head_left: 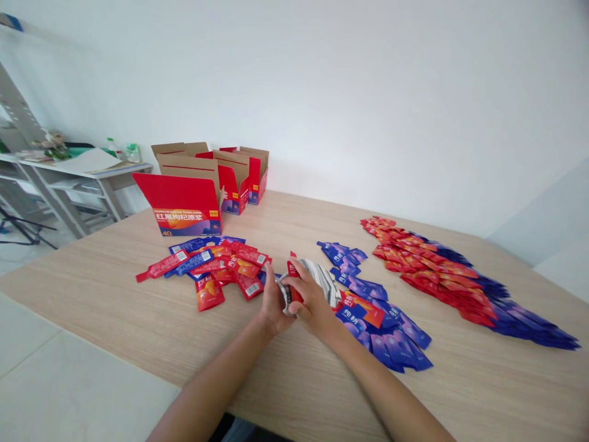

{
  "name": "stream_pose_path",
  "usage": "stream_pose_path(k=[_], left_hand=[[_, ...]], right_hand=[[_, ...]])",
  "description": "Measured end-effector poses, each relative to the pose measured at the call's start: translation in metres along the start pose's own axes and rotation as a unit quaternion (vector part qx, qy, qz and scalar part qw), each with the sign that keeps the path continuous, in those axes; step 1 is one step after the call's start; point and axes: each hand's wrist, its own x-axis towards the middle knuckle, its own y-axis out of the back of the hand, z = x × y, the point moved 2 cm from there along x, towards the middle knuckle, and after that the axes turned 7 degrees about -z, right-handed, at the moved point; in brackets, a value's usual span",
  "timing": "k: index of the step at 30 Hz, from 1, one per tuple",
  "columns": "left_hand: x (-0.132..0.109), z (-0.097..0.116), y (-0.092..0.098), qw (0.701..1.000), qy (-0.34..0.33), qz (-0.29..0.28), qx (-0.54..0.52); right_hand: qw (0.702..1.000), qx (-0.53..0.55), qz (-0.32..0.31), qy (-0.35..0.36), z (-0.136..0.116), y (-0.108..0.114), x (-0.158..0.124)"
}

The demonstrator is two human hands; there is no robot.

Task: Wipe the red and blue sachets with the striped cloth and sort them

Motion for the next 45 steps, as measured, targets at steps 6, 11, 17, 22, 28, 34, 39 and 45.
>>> stream_pose_path(k=[6, 11, 17, 22, 28, 34, 39, 45], left_hand=[[0.003, -0.008, -0.001, 1.0, 0.005, -0.017, 0.008], [0.004, -0.001, -0.004, 0.999, -0.04, -0.011, 0.013], [0.009, 0.018, -0.001, 0.995, -0.104, 0.005, -0.001], [0.01, 0.028, -0.002, 0.994, -0.11, 0.004, -0.014], [0.006, 0.021, -0.006, 0.996, -0.079, -0.02, -0.026], [0.003, 0.013, -0.009, 0.999, -0.036, -0.021, -0.032], [0.002, -0.001, -0.013, 0.999, 0.013, -0.034, -0.03], [0.002, -0.005, -0.015, 0.999, 0.006, -0.027, -0.02]], right_hand=[[0.994, 0.034, 0.096, -0.048, 0.011, -0.006, -0.003], [0.98, 0.12, 0.143, -0.071, 0.007, -0.009, 0.0], [0.915, 0.332, 0.202, -0.108, 0.005, -0.006, 0.008], [0.921, 0.306, 0.178, -0.163, 0.034, 0.013, 0.012], [0.993, -0.003, 0.048, -0.104, 0.037, 0.021, 0.009], [0.991, -0.041, 0.051, -0.119, 0.032, 0.009, 0.005], [0.987, -0.062, 0.084, -0.126, 0.038, 0.01, 0.003], [0.991, -0.079, 0.049, -0.091, 0.037, 0.012, 0.004]])
